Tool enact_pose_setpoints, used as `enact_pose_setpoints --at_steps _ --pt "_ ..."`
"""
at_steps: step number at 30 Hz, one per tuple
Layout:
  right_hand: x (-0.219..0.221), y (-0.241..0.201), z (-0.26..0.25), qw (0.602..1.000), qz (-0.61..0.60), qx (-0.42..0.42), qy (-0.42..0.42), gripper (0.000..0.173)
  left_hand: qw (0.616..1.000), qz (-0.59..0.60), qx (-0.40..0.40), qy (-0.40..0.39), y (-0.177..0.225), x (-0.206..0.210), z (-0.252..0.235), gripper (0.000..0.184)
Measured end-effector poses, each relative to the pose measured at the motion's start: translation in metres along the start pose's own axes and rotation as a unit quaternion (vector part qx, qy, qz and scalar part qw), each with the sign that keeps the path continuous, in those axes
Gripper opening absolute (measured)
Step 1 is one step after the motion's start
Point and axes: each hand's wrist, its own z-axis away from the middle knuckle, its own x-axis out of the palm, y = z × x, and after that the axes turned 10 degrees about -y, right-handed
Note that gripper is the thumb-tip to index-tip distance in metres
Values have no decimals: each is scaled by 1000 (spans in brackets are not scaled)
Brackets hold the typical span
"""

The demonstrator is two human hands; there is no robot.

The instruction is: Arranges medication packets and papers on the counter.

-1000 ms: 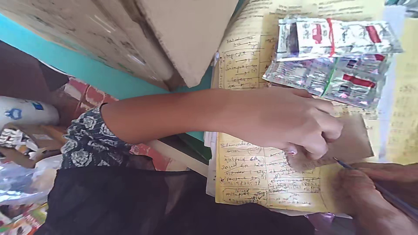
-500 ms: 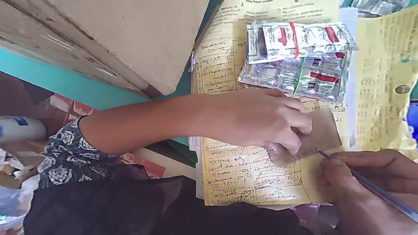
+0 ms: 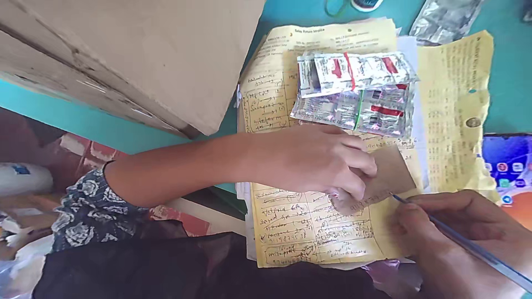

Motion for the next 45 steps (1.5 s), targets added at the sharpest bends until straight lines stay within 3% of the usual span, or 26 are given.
enact_pose_setpoints --at_steps 5,9,12,14,17,19,22,26,28,32,37,42,45 --pt "3 -4 -1 1000 -8 -4 5 15 1000 10 13 14 -1 -1 0 19" --pt "-1 -4 -2 1000 -8 3 -19 14 990 35 -3 134 1 -11 -4 20" --pt "-10 -6 -1 998 -13 -35 -51 13 966 -36 -117 228 -1 -23 -11 23" --pt "-23 -6 -2 990 28 -104 -92 11 944 -87 -269 170 -5 -31 -14 45" --pt "-40 -21 -4 947 199 -187 -168 30 906 -61 -414 65 -13 -38 -20 74" --pt "-42 -28 -13 892 318 -252 -200 26 903 -51 -418 85 -17 -37 -18 69" --pt "-35 -22 -36 823 391 -360 -201 25 907 -6 -403 121 -9 -47 -16 67" --pt "-13 -14 -57 785 408 -413 -216 25 925 6 -377 46 2 -56 -12 58" --pt "-5 -11 -60 783 405 -417 -220 23 931 9 -364 0 4 -55 -10 51" --pt "-3 -15 -61 782 398 -428 -216 18 929 24 -368 13 4 -56 -13 31" --pt "-11 -15 -62 815 346 -412 -216 22 898 62 -433 -45 -1 -66 -23 54" --pt "-40 -18 -61 884 250 -315 -239 32 899 191 -394 -22 0 -71 -20 41" --pt "-44 -19 -59 884 240 -310 -253 34 899 217 -380 6 0 -71 -19 37"
